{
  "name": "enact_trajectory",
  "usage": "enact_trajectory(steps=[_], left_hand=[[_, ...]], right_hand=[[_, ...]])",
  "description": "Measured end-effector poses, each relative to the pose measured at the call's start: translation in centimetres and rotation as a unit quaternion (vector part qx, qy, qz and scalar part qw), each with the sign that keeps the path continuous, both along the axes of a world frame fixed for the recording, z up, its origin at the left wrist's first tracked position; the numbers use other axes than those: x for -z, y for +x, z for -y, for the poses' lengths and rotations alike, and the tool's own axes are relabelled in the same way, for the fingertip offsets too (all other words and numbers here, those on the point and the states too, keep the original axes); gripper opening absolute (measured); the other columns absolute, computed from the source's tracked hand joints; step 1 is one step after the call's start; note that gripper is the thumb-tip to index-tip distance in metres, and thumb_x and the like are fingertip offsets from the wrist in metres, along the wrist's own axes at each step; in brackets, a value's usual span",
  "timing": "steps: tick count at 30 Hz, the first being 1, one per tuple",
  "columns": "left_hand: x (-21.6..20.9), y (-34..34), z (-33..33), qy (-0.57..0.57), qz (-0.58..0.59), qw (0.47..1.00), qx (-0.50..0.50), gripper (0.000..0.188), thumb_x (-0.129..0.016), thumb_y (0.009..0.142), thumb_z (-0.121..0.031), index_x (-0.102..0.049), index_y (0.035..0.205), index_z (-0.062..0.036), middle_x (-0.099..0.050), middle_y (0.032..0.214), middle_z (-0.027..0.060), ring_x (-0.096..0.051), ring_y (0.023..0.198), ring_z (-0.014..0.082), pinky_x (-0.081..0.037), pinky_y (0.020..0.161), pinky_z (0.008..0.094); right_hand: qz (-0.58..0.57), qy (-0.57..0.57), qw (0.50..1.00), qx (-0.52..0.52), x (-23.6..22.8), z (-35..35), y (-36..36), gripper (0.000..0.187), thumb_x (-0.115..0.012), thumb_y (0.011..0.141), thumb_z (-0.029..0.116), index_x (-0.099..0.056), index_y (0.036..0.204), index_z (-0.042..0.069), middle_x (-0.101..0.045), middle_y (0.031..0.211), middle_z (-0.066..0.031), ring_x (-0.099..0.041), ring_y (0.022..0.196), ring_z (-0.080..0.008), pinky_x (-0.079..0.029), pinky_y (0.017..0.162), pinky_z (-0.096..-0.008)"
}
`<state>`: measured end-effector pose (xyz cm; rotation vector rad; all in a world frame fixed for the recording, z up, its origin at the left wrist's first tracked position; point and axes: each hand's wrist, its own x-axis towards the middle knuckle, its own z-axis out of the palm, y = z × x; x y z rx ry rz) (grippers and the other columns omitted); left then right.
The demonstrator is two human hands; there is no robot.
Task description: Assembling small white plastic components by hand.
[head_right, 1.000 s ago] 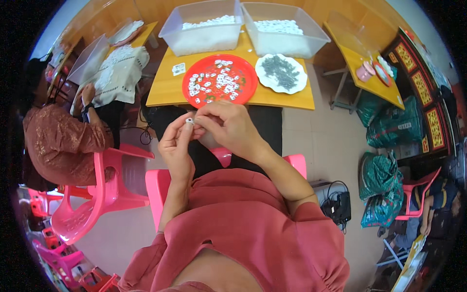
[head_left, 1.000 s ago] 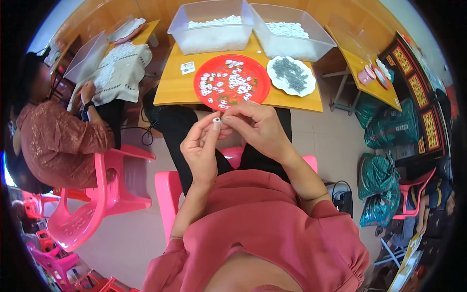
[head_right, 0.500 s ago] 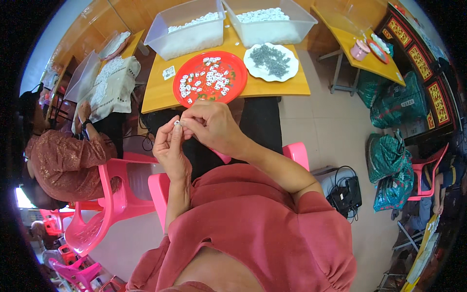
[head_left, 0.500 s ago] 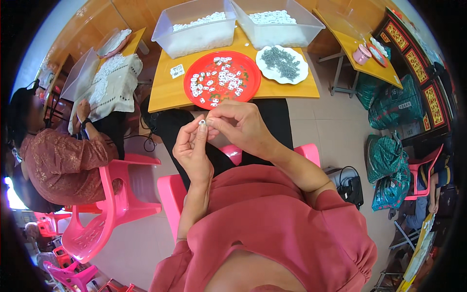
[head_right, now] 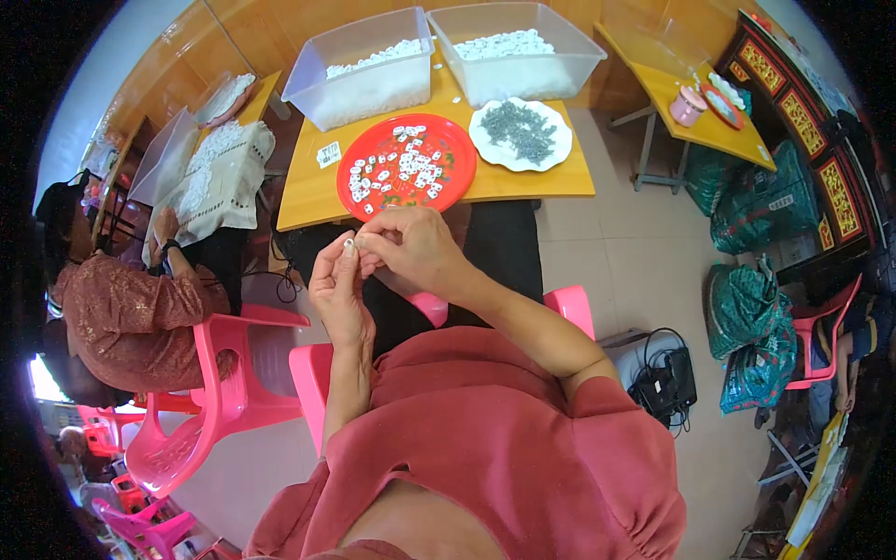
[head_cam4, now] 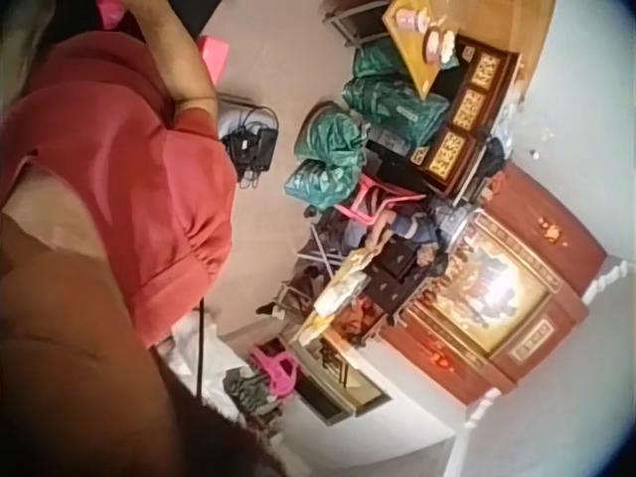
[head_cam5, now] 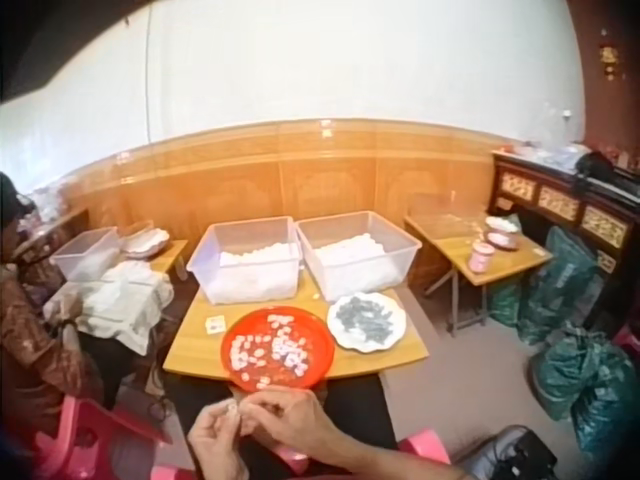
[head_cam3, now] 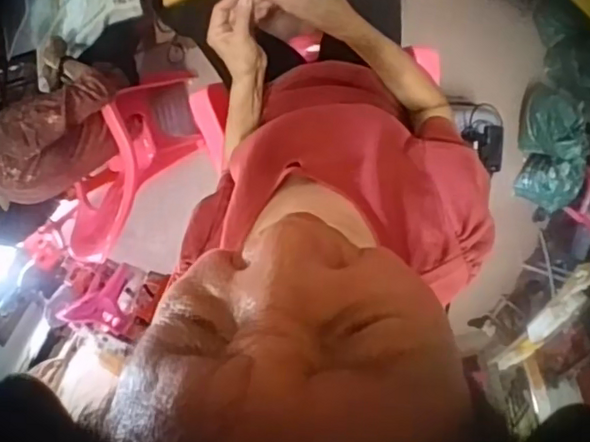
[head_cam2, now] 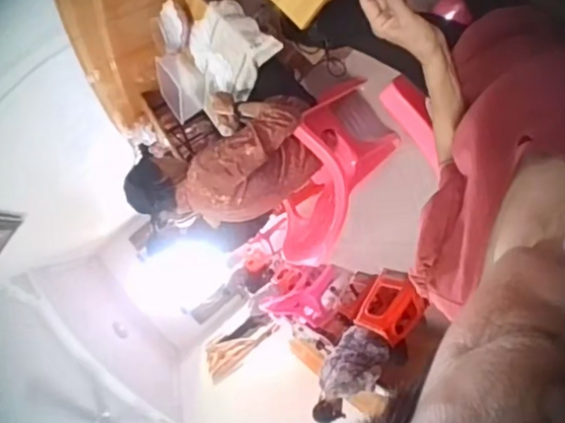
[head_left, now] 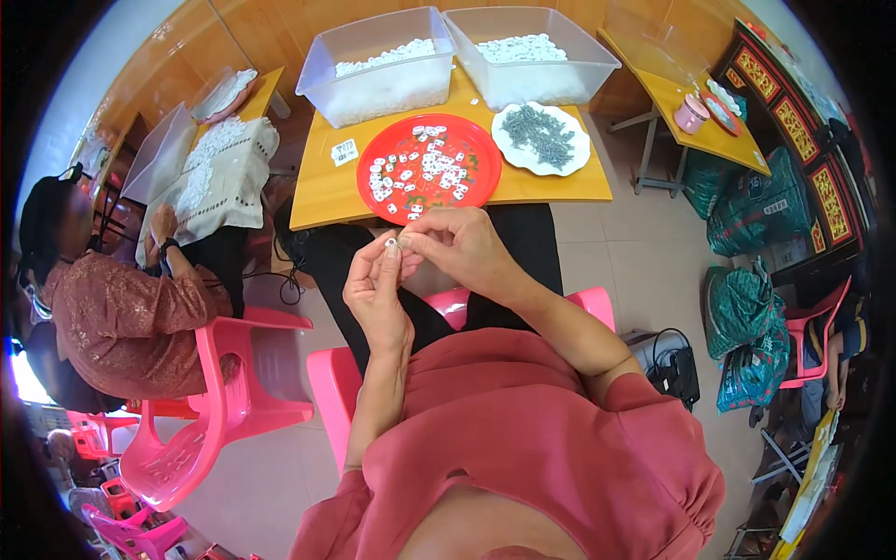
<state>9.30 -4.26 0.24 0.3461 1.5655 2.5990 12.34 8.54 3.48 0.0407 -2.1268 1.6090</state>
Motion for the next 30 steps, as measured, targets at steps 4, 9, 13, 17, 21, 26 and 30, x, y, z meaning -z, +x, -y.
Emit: enact_trajectory(steps=[4,9,13,17,21,26,30], left_hand=[[-0.5,-0.5,0.6,0.008,0.019,1.000,0.009,0.019,-0.057,0.089,-0.007,-0.058,0.106,0.0024,-0.066,0.088,0.0123,-0.065,0.073,0.0139,-0.051,0.066,0.0217],[-0.5,-1.3,0.9,0.030,0.050,0.998,0.012,0.021,-0.056,0.090,-0.007,-0.057,0.108,0.0020,-0.066,0.090,0.0129,-0.065,0.073,0.0137,-0.051,0.066,0.0206],[-0.6,-1.6,1.1,0.031,0.068,0.997,0.011,0.021,-0.056,0.090,-0.008,-0.057,0.109,0.0014,-0.066,0.090,0.0126,-0.064,0.072,0.0126,-0.050,0.064,0.0193],[-0.8,-1.7,1.4,0.036,0.074,0.997,0.010,0.021,-0.056,0.090,-0.008,-0.057,0.109,0.0013,-0.067,0.090,0.0125,-0.064,0.071,0.0119,-0.050,0.063,0.0189],[-0.5,-1.7,1.4,0.049,0.065,0.997,0.006,0.021,-0.056,0.090,-0.008,-0.057,0.109,0.0010,-0.067,0.090,0.0124,-0.063,0.070,0.0111,-0.049,0.062,0.0188],[-0.5,-1.6,1.6,0.051,0.064,0.997,-0.001,0.021,-0.057,0.090,-0.010,-0.058,0.109,-0.0004,-0.067,0.089,0.0113,-0.062,0.067,0.0098,-0.048,0.061,0.0188],[-0.9,-1.1,1.2,0.064,0.038,0.997,-0.007,0.021,-0.057,0.090,-0.012,-0.058,0.108,-0.0016,-0.067,0.087,0.0100,-0.061,0.066,0.0090,-0.048,0.063,0.0188]], right_hand=[[0.036,0.014,0.999,-0.011,0.8,-2.3,-1.9,0.018,-0.063,0.082,0.016,-0.068,0.085,-0.001,-0.061,0.063,-0.0071,-0.055,0.060,-0.0066,-0.043,0.054,-0.0249],[0.057,0.246,0.964,0.079,4.9,-7.1,-10.2,0.020,-0.060,0.080,0.019,-0.068,0.083,0.001,-0.064,0.065,-0.0130,-0.063,0.064,-0.0247,-0.049,0.062,-0.0367],[-0.078,0.450,0.888,0.061,7.6,-8.4,-15.2,0.014,-0.059,0.076,0.013,-0.068,0.079,0.002,-0.065,0.071,-0.0142,-0.062,0.069,-0.0341,-0.048,0.066,-0.0447],[0.003,0.524,0.852,0.004,8.3,-8.0,-17.2,0.012,-0.060,0.075,0.011,-0.067,0.078,0.003,-0.065,0.076,-0.0156,-0.062,0.074,-0.0341,-0.048,0.068,-0.0442],[0.119,0.457,0.881,-0.009,7.8,-7.9,-17.6,0.012,-0.058,0.074,0.009,-0.065,0.075,0.000,-0.064,0.078,-0.0200,-0.062,0.076,-0.0361,-0.049,0.068,-0.0435],[0.020,0.363,0.932,-0.014,5.6,-6.8,-14.2,0.013,-0.059,0.075,0.007,-0.065,0.078,-0.004,-0.064,0.073,-0.0195,-0.065,0.070,-0.0300,-0.052,0.060,-0.0389],[0.155,-0.076,0.977,-0.125,0.0,-4.2,-6.4,0.018,-0.062,0.082,0.006,-0.066,0.098,-0.001,-0.064,0.074,-0.0073,-0.062,0.069,-0.0125,-0.051,0.061,-0.0256]])
